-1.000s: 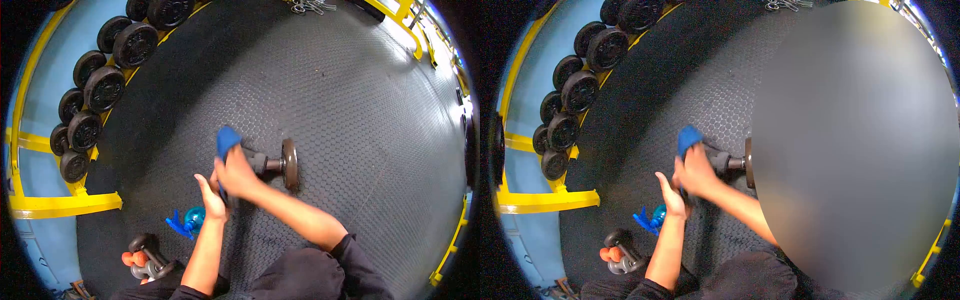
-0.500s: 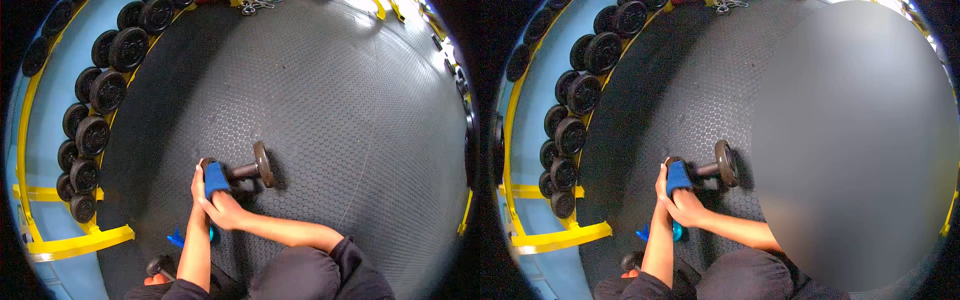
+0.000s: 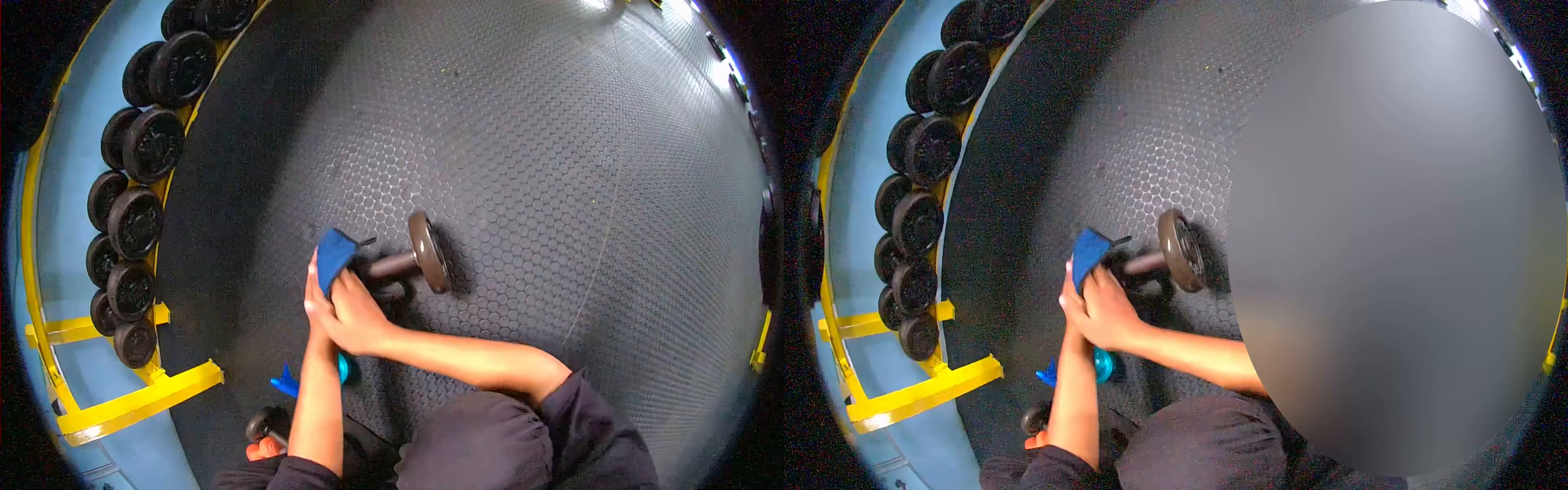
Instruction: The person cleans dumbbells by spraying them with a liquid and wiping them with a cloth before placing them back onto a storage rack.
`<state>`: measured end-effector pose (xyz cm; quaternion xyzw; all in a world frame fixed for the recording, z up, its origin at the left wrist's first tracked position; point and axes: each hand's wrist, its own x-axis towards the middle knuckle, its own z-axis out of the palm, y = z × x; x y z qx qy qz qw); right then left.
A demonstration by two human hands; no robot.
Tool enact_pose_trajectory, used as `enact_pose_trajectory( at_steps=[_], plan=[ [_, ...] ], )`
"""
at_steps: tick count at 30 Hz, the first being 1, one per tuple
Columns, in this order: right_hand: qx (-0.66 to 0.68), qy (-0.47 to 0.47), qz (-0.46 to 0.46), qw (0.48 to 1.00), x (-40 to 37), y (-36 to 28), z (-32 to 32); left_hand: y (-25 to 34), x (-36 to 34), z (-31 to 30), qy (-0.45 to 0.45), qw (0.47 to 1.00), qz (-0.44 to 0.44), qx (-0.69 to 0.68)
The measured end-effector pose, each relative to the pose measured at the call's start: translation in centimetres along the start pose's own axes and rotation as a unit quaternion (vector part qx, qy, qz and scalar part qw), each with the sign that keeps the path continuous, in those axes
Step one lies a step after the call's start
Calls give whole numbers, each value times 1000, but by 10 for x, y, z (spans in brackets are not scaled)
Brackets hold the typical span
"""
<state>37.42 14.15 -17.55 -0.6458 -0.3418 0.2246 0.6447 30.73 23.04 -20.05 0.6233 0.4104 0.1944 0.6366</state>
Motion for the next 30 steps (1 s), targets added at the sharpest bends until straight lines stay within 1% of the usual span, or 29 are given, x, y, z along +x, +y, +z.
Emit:
enact_pose_trajectory(
  at_steps=[1,2,4,5,7,8,10,11,13,14,16,17,18,19,20,21,22,23,24,25,26,28,29,30],
  plan=[
    [59,-39,3,997,-15,-3,-8,19,11,7,-15,999,-18,-23],
    [28,8,-49,998,-30,8,-2,38,16,20,21,995,-98,-30],
    [-38,-66,-22,997,-53,37,0,49,31,26,27,986,-159,-44],
    [-40,-68,-26,996,-56,50,0,42,44,22,36,984,-171,-31],
    [-115,-153,125,973,-60,68,3,50,53,24,41,982,-182,-15],
    [-115,-158,125,973,-51,69,7,54,54,26,45,979,-198,1],
    [-212,-151,244,934,-25,69,14,62,49,32,58,980,-191,1],
    [-217,-156,241,933,-25,75,17,63,48,33,56,981,-187,-1],
    [-224,-55,205,951,-22,87,23,63,48,34,59,983,-174,12],
    [-235,-57,196,950,-19,79,15,53,53,28,47,986,-154,40],
    [-157,-72,311,934,-16,61,-13,55,49,28,44,986,-151,63],
    [-36,-66,319,945,-23,75,-26,52,50,28,46,987,-147,44],
    [147,-55,329,931,-19,35,-50,45,50,27,48,989,-96,99],
    [109,-63,356,926,-12,-7,-74,39,48,26,52,986,-48,153],
    [130,-38,322,937,-16,-10,-88,38,48,26,56,988,-52,134],
    [65,-31,289,954,-11,-47,-106,40,49,25,37,984,-41,169],
    [-72,-70,245,964,-6,-68,-128,42,49,23,18,978,-30,205],
    [-124,-5,133,983,-6,-86,-134,43,46,24,29,984,-42,173],
    [-154,1,78,985,3,-107,-138,40,46,24,35,986,-48,158],
    [-357,-87,-44,929,15,-117,-147,37,44,24,41,985,-32,167],
    [-533,-168,-164,813,26,-123,-151,34,42,24,45,983,-16,178],
    [-636,-259,-104,719,37,-113,-131,34,38,24,43,985,-26,165],
    [-671,-348,-66,651,35,-88,-132,27,37,24,46,984,-2,170],
    [-714,-379,-69,584,35,-77,-122,31,33,23,48,983,21,176]
  ],
)
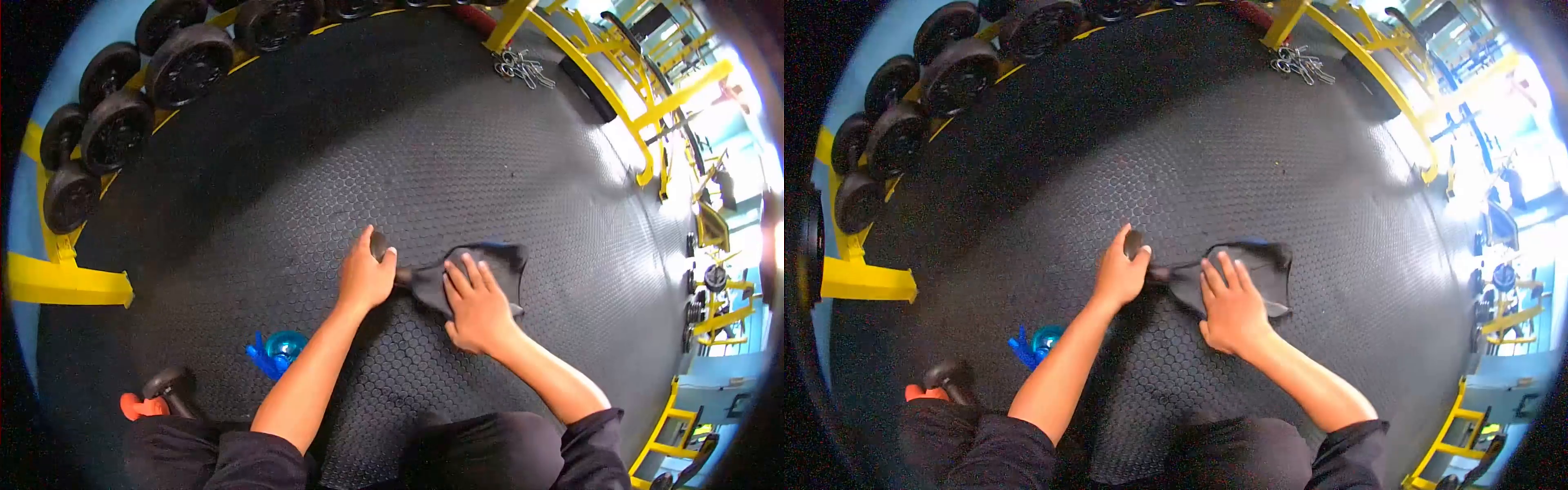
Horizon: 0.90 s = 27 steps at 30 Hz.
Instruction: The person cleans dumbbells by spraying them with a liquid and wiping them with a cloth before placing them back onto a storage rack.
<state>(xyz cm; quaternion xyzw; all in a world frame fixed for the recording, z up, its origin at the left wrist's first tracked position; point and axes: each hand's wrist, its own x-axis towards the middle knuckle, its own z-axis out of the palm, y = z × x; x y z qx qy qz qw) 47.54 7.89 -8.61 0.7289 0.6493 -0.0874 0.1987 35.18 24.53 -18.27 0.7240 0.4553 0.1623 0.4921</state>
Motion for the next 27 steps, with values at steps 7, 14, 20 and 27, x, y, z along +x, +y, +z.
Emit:
enact_pose_trajectory(
  at_steps=[7,14,20,27],
  plan=[
    [-122,-316,2,941,104,-3,-6,-4,-19,-3,-16,999,7,-37],
    [-208,-69,-4,976,46,-6,28,10,6,-6,-35,998,-49,-27],
    [-169,-89,-82,978,5,-39,44,17,26,-2,-48,995,-82,10],
    [-242,-207,-81,945,62,-69,91,14,27,-1,-35,995,-90,-20]
  ],
)
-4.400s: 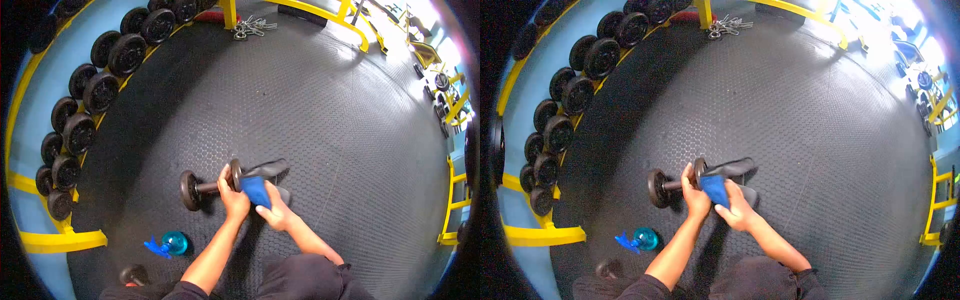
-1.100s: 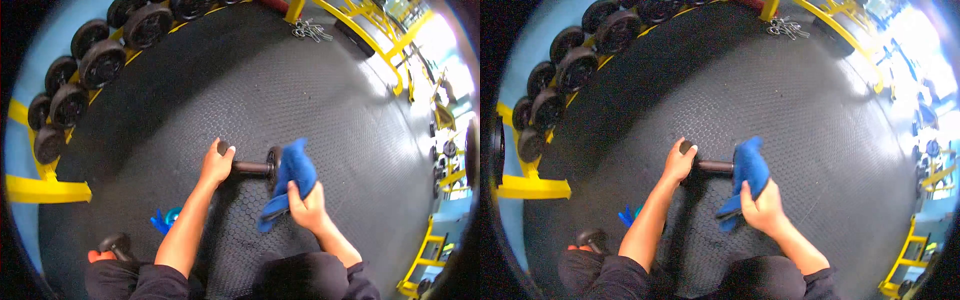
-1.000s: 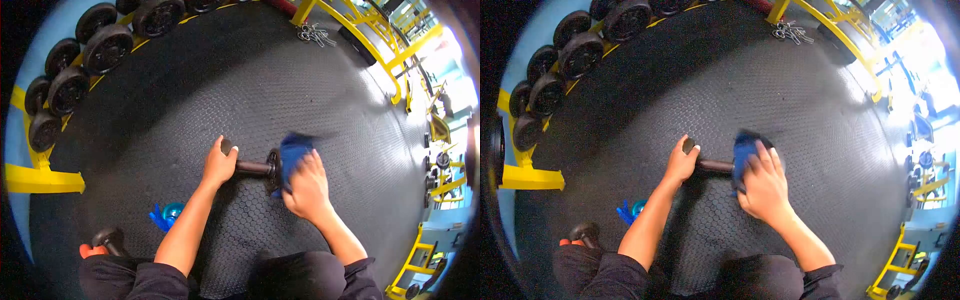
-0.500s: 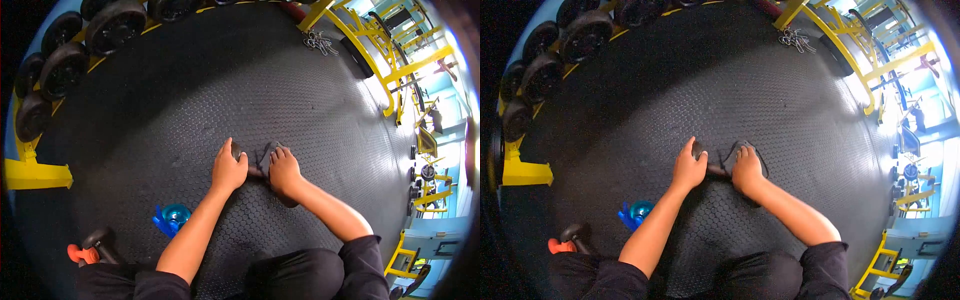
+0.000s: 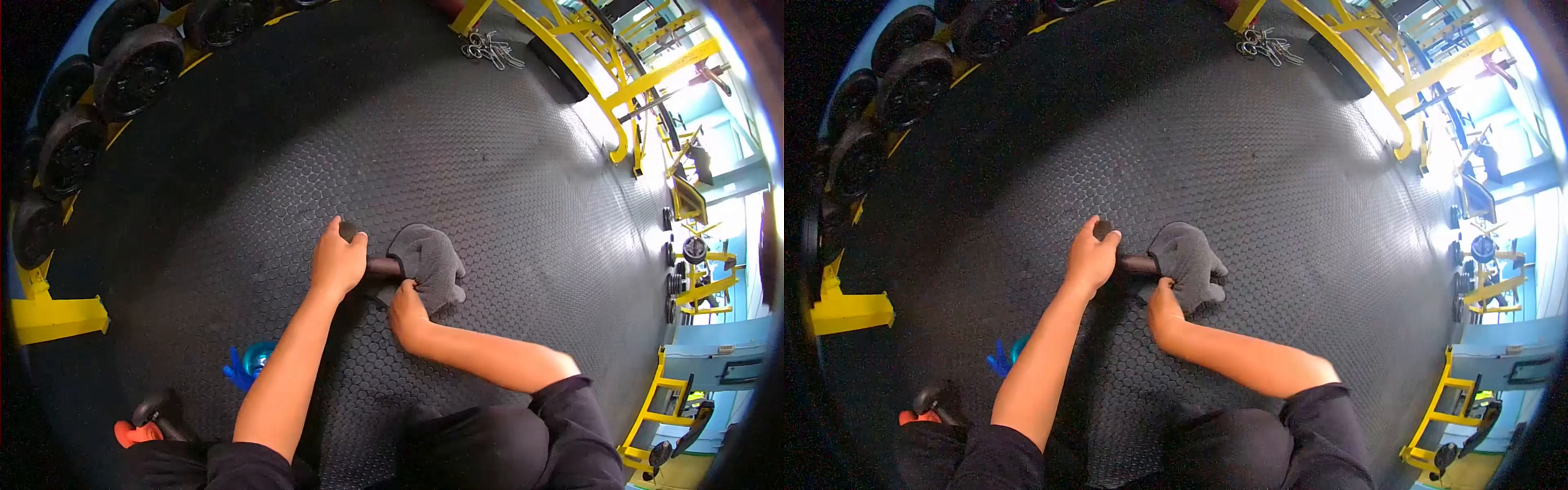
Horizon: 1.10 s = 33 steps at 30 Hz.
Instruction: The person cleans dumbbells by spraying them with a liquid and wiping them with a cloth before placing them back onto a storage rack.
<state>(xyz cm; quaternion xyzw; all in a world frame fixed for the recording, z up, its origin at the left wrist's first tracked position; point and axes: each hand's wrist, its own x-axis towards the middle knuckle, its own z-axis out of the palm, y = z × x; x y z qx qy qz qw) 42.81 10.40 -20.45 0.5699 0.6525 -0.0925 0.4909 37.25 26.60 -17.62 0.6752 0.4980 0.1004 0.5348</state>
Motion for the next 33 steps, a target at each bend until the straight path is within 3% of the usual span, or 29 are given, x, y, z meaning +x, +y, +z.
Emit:
enact_pose_trajectory(
  at_steps=[3,5,7,9,10,11,13,15,16,17,18,21,25,28,30,32,33],
  plan=[
    [47,-11,-76,996,-49,41,-29,-2,-4,-1,9,999,22,22],
    [88,30,-40,995,-85,77,-53,-7,-5,0,20,999,26,25],
    [241,-26,19,970,-108,129,-92,-6,-4,2,21,999,25,-4],
    [479,106,100,866,-114,166,-94,-13,0,6,30,998,19,-54],
    [661,147,46,735,-105,179,-86,-19,1,6,21,993,12,-120],
    [664,155,46,730,-98,181,-83,-20,1,5,12,983,6,-182],
    [708,90,-188,675,-78,170,-85,-18,-5,3,-3,983,-11,-182],
    [541,78,-207,811,-18,118,-54,-16,-13,3,31,982,22,-184],
    [490,163,-139,845,-2,91,-41,-16,-15,2,32,983,23,-179],
    [432,244,-67,866,11,68,-32,-15,-17,2,25,983,21,-180],
    [489,286,-8,824,21,60,-32,-15,-18,2,19,983,20,-182],
    [438,297,36,848,21,61,-31,-20,-13,4,13,980,16,-200],
    [277,167,67,944,-13,93,-22,-18,-12,3,18,987,15,-162],
    [244,236,64,938,-30,93,-5,-22,-7,8,29,985,19,-169],
    [351,272,80,893,-57,90,-16,-19,-10,7,48,988,33,-145],
    [401,385,83,827,-82,75,-16,-24,-6,8,46,990,36,-127],
    [445,343,76,824,-94,66,-22,-18,-10,4,29,993,21,-112]
  ],
)
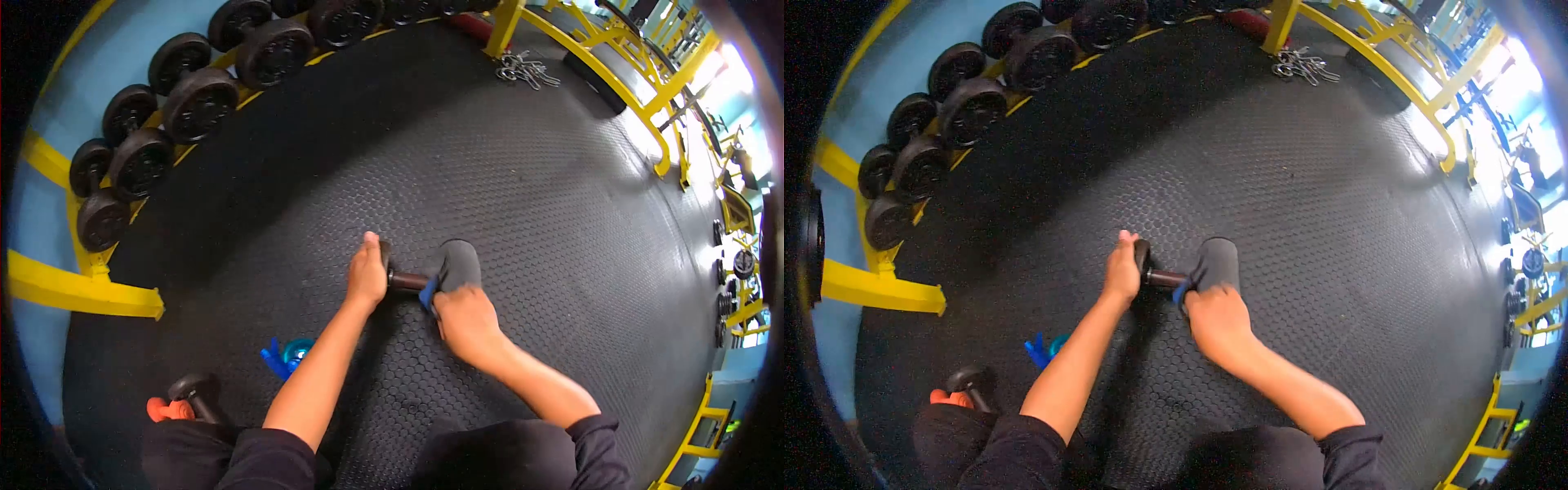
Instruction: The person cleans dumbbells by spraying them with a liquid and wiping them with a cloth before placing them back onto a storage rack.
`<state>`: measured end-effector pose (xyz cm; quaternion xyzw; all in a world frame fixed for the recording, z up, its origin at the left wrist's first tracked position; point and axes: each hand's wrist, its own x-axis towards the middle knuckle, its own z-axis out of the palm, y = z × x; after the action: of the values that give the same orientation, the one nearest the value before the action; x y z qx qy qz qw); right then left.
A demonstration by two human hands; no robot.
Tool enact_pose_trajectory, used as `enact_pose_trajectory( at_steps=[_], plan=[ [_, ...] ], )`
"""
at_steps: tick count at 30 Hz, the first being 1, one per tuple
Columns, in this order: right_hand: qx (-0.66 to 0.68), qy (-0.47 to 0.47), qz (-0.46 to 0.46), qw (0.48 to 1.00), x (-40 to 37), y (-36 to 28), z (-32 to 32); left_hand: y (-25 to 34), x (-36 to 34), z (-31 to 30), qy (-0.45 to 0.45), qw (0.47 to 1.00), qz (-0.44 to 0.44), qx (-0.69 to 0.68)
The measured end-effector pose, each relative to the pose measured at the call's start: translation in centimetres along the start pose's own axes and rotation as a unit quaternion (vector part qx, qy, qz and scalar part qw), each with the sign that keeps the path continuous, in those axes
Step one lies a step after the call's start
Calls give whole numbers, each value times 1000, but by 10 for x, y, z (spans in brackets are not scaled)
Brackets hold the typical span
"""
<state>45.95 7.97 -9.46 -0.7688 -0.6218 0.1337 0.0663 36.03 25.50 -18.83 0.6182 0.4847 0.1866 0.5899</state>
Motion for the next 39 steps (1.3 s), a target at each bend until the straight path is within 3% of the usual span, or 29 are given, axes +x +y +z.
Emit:
enact_pose_trajectory(
  at_steps=[3,5,7,10,12,14,16,18,19,20,22,24,25,27,28,30,32,36,39],
  plan=[
    [121,-48,12,991,-31,-19,16,-6,3,5,84,990,106,37],
    [199,-174,46,963,-42,-29,33,-5,0,3,86,989,110,45],
    [274,-242,15,931,-51,-42,46,-2,-5,2,73,989,115,55],
    [261,-240,-33,934,-62,-62,57,-1,-8,0,71,986,114,96],
    [235,-222,-58,944,-56,-65,39,1,-2,-8,116,979,165,42],
    [193,-210,-41,958,-34,-56,-7,48,-7,-39,86,979,187,-5],
    [155,-188,-1,970,-1,-42,-48,111,-28,-76,-29,979,192,62],
    [128,-144,24,981,35,-16,-42,160,-57,-99,-75,970,205,105],
    [124,-139,21,982,48,-8,-34,175,-77,-108,-115,973,167,108],
    [80,-160,31,983,62,-2,-24,185,-99,-116,-153,974,126,109],
    [31,-180,34,983,83,4,-8,194,-145,-134,-202,959,124,153],
    [22,-253,63,965,92,6,19,189,-164,-154,-264,913,137,279],
    [17,-318,60,946,98,12,33,187,-174,-160,-247,864,133,417],
    [21,-298,88,950,96,12,48,184,-190,-169,-228,743,151,611],
    [34,-267,122,955,92,9,51,181,-194,-170,-226,760,127,596],
    [9,-265,101,959,86,8,62,180,-188,-170,-251,820,129,498],
    [20,-275,134,952,74,-16,50,175,-189,-180,-288,830,88,469],
    [-9,-350,140,926,35,-87,-10,164,-198,-211,-227,877,-10,424],
    [66,-318,165,931,-3,-138,-59,150,-221,-226,-114,942,-19,314]
  ],
)
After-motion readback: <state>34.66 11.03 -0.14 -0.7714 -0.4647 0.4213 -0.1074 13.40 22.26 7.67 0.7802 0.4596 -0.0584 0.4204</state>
